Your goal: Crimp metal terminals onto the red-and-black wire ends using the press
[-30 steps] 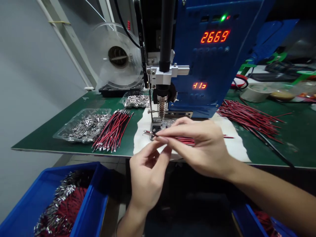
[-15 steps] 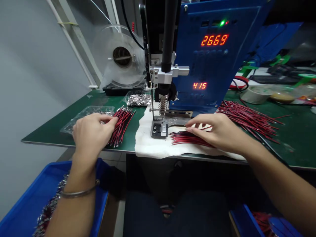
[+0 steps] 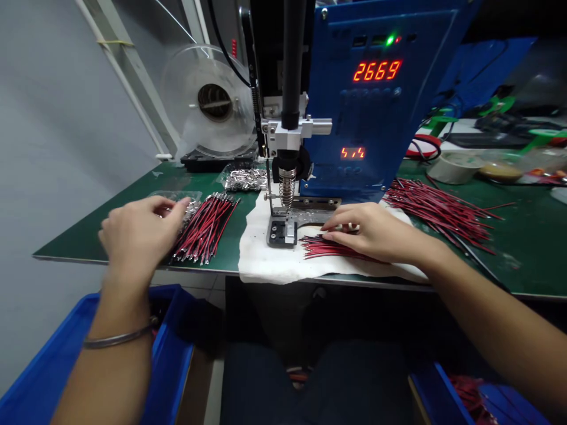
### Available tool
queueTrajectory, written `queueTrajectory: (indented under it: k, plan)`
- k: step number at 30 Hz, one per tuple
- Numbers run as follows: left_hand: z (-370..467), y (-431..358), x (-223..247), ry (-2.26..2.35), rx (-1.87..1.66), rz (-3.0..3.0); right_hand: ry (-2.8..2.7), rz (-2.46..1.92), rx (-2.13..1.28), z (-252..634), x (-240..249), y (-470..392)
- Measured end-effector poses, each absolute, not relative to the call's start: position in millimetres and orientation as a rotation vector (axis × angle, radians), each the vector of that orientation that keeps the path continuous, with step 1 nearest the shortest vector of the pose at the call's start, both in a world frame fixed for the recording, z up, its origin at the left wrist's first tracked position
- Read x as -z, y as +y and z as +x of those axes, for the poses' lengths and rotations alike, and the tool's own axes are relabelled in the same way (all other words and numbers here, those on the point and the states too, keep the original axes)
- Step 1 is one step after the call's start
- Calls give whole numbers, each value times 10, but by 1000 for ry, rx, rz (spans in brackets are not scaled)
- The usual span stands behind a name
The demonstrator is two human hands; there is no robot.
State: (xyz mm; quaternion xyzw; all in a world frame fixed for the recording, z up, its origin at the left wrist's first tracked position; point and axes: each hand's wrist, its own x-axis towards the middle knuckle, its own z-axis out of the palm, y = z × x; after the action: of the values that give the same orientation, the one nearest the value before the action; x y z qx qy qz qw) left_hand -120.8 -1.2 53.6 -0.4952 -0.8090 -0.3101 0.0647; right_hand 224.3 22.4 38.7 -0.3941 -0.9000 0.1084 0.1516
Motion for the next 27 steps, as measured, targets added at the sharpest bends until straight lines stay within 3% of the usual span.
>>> queueTrajectory:
  k: [4, 7, 12, 27]
  plan:
    - [-1564, 46, -624, -2594, 397, -1431, -2653, -1126, -316, 2236, -384, 295]
    - [-1767, 142, -626, -2662, 209, -1616, -2644, -1146, -371, 2232, -367, 352]
    - [-1790, 232, -604, -2681, 119, -1770, -2642, -1196, -500, 2221, -370, 384]
    - [-1718, 232, -587, -2606, 145, -1786, -2633, -1182, -375, 2236, -450, 349]
